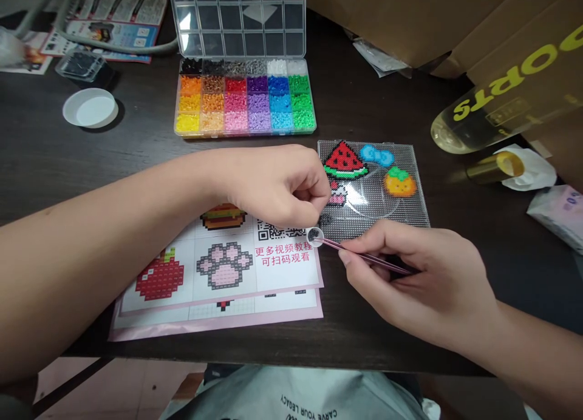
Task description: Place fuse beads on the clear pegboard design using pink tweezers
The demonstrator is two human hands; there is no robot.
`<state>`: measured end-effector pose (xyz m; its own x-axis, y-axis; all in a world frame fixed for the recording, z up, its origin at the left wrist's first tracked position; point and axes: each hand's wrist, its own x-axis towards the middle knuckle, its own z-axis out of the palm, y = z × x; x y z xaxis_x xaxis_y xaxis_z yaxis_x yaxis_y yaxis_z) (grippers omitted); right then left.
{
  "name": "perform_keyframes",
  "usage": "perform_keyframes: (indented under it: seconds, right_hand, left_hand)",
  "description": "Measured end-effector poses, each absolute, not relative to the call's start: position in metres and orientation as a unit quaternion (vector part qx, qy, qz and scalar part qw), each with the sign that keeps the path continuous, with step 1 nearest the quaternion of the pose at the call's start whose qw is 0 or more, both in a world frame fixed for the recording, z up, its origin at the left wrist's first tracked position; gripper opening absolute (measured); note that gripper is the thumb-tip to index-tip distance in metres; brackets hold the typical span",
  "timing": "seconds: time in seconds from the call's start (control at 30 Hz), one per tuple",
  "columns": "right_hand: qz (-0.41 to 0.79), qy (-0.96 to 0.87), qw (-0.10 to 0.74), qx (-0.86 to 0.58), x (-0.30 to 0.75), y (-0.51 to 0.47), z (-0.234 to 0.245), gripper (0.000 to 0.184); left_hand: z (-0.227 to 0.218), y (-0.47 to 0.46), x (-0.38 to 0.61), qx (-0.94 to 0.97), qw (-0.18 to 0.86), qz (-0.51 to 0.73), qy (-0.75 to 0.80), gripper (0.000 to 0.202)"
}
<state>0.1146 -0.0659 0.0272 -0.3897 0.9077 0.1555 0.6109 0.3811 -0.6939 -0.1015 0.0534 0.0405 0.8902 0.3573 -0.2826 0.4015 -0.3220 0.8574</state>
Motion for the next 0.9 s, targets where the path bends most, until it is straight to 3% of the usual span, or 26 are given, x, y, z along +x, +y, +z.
perform_keyframes:
  seconds: [0.9]
  right_hand:
    - [0.234,-0.797,0.270,-0.488,0.1171,-0.0663,0.0324,0.014]
  left_hand:
    - [0.0416,0.0527,-0.1012,0.812,0.524,-0.030,0.254,0.027]
